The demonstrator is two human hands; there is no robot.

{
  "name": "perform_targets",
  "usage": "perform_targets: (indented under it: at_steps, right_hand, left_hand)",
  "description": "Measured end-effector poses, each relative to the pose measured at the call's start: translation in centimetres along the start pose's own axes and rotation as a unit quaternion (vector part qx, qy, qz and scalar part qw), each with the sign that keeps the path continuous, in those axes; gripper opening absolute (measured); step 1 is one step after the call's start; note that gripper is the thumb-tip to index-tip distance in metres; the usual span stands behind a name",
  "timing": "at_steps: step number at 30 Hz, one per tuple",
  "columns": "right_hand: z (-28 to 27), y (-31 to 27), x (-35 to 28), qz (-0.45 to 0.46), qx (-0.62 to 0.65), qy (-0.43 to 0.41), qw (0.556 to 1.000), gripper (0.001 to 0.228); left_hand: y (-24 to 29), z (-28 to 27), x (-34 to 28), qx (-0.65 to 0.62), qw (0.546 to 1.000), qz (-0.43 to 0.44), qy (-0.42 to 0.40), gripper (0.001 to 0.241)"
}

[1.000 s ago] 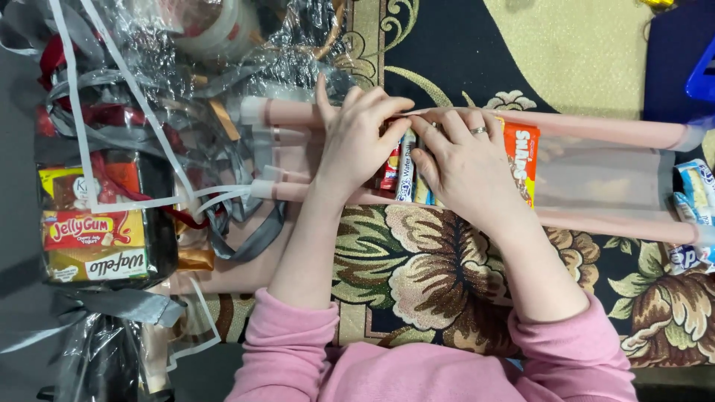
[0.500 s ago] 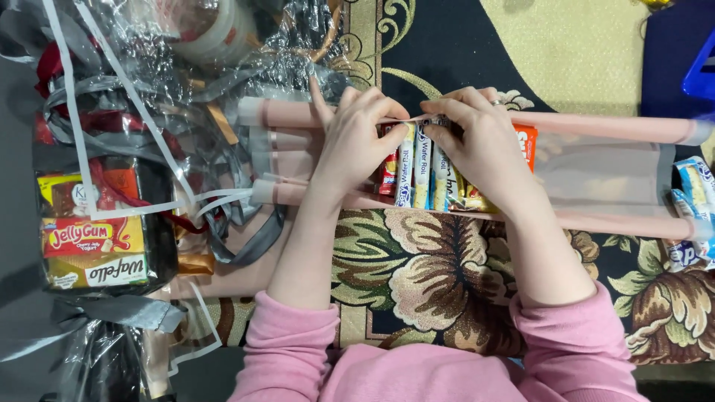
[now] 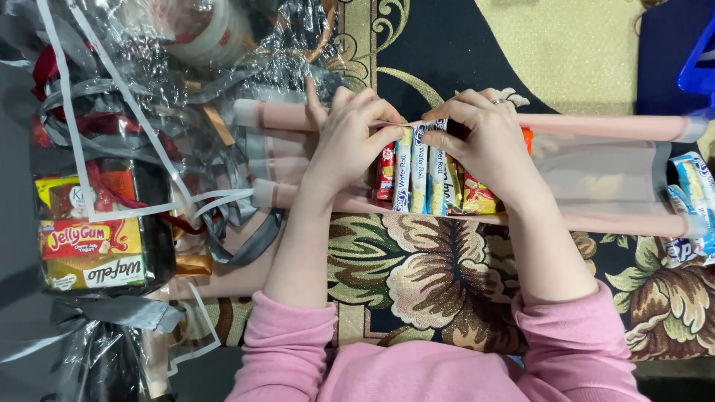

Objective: Arranging various snack bars and candies on a decorative film and wrapping them into a bundle.

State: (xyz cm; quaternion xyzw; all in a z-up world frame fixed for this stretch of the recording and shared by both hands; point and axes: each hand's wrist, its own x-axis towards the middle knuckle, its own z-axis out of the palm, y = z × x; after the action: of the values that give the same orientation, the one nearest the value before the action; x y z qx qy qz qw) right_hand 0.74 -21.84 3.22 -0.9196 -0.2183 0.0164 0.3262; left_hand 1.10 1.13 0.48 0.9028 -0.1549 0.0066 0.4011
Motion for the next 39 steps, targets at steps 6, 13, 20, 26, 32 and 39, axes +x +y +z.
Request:
perform_targets:
  at_steps: [6,13,20,26,32,39]
  right_hand:
    - [0.3,0.4,-0.3,-0.005,-0.027,-0.012,1.0,0.027]
    - [0.4,0.7,-0.5,-0.019,-0.055,-0.016,0.998,0.03]
    - [-6.0,5.7,-4.0,0.048,0.067,0.14,0.987,0.021]
    - [-13.6,21.7,-12.2,0.106,-0.179,0.336,0.918,0.023]
    - [-16.8,26.3,-13.1,0.288,-0.1,0.231,0.924,0.019]
    - [-17.3,25.5,-11.7,0.452,0.07,0.22,0.862,0.013]
  left_hand:
    - [-0.1,-0.4,-0.1,0.04,0.999,0.018,-0.005,0.018]
    - [0.0,-0.8,-0.2,0.083,0.994,0.063,-0.02,0.022]
    - [0.5,-1.1,-0.3,0.06,0.996,0.031,-0.066,0.032]
    - [0.8,-1.1,-0.3,0.065,0.995,0.018,-0.067,0.023]
    - [0.9,-1.3,-0.3,0.062,0.996,0.017,-0.069,0.018]
    - [0.9,-1.4,-0.4,0.054,0.996,0.023,-0.062,0.019]
